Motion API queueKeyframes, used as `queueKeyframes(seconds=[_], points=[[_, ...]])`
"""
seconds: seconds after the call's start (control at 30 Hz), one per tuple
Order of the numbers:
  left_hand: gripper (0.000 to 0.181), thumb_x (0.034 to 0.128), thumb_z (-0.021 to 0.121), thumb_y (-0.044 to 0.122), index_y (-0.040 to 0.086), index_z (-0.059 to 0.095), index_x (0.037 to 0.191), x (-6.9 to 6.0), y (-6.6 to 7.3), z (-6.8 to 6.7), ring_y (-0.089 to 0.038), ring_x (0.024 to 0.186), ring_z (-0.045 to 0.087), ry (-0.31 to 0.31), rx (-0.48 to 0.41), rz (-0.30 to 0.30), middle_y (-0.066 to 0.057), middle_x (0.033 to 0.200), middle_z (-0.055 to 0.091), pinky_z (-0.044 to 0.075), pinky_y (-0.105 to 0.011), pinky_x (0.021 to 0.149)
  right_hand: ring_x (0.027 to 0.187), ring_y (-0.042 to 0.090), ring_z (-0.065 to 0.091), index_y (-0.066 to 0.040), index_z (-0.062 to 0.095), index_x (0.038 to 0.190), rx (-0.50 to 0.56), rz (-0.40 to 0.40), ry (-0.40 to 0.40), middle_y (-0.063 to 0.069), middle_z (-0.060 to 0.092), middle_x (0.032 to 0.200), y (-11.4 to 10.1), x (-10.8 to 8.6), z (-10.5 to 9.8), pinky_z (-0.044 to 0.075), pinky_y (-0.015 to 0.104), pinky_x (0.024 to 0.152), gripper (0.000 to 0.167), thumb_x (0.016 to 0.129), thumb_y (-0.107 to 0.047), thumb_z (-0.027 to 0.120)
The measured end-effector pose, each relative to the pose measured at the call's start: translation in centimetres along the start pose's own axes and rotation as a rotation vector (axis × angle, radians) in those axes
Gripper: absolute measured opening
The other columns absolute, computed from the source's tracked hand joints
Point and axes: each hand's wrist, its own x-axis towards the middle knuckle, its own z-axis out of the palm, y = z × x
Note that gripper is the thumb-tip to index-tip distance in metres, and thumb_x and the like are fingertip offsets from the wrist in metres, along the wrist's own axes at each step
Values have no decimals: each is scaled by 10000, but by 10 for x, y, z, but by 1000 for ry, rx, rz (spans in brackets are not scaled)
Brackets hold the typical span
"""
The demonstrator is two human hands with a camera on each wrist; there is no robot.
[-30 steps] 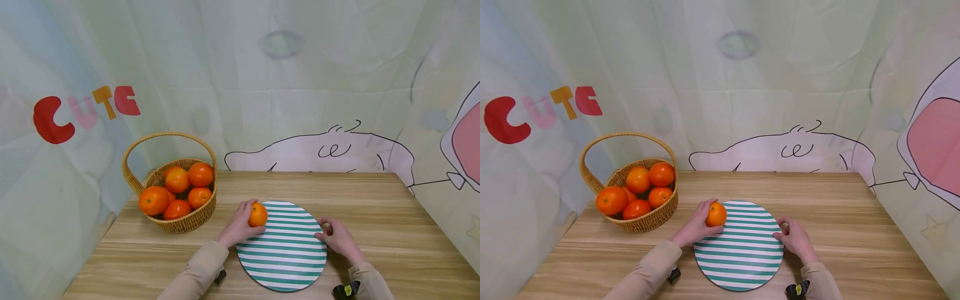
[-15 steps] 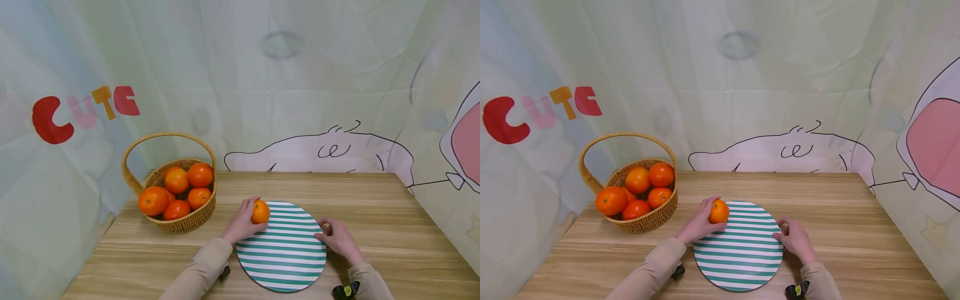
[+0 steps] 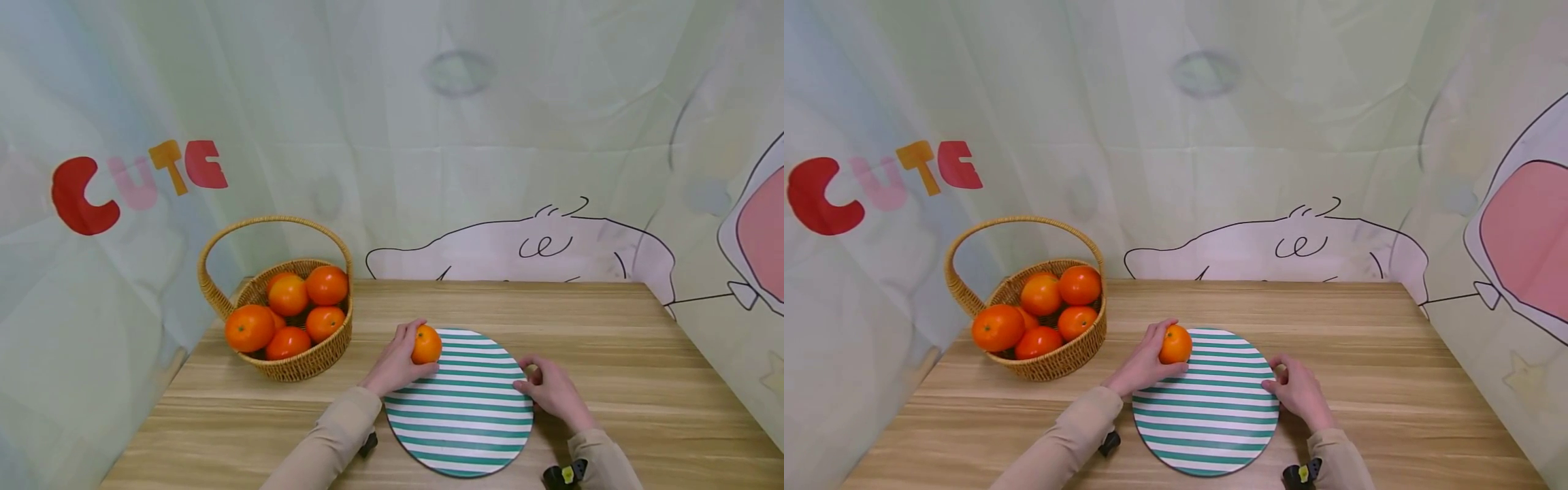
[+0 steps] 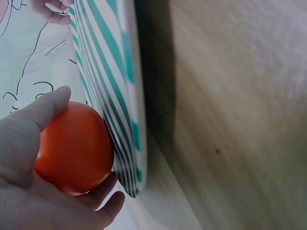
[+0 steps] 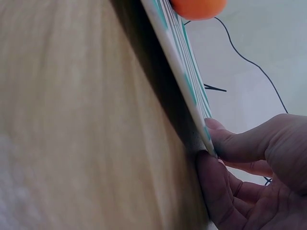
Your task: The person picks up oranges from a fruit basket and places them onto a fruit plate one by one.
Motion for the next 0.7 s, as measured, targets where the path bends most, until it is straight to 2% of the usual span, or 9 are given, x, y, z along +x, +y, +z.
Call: queueKeyframes(seconds=[0.33,0.57,0.7], points=[[937,832,819,282,117,263,1568,0,-3,3,-383,1157,562,39,16,11,-229,1458,411,456,-606,1027,626,177,511,11,604,1226,8,-5,-2,69,533,760,1,0,0,507,286,522,356,899,-72,719],[963,823,826,280,115,243,1572,-7,-4,2,-407,1259,508,78,-47,11,-217,1538,327,424,-635,1070,610,173,513,19,605,1222,2,-11,1,66,527,748,-1,0,0,505,285,512,360,895,-75,724],[960,812,834,290,122,262,1564,-13,-3,0,-402,1313,471,122,-83,22,-197,1561,297,402,-637,1094,608,172,514,23,604,1219,-3,-14,3,64,528,747,-1,-1,0,503,283,509,361,895,-78,726]])
